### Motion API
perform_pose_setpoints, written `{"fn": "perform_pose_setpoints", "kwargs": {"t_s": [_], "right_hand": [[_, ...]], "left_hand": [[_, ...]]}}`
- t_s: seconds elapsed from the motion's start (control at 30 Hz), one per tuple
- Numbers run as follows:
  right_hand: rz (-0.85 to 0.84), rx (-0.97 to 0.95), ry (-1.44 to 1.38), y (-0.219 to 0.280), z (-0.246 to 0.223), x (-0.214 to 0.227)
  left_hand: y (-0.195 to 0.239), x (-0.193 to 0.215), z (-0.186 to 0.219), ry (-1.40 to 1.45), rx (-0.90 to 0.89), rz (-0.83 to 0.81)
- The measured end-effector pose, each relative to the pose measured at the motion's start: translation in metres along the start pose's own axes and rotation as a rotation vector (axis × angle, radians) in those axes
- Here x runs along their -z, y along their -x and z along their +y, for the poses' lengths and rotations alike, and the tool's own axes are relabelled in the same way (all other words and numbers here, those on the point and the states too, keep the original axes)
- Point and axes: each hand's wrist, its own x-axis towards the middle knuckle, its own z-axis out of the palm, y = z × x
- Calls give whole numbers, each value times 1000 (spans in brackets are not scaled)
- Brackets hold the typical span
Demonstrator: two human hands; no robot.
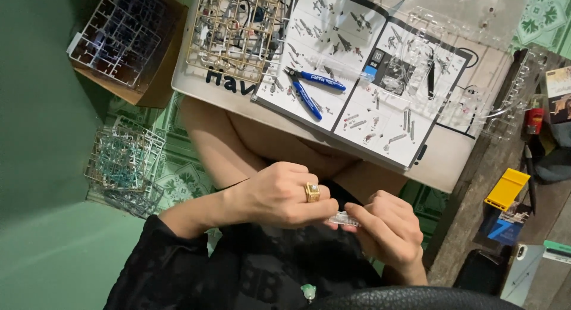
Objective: The person assembles small transparent plastic parts by hand, snapping them together in sequence while referencing an instruction manual. They handle multiple small components and align them to form a longer assembled piece.
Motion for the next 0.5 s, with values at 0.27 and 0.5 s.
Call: {"fn": "perform_pose_setpoints", "kwargs": {"t_s": [0.27,0.5], "right_hand": [[-9,-65,-71,-3,-3,-3],[-117,-166,15,-3,-9,-1]], "left_hand": [[7,-5,-3,145,-39,-75],[7,-14,-9,108,-53,-9]]}}
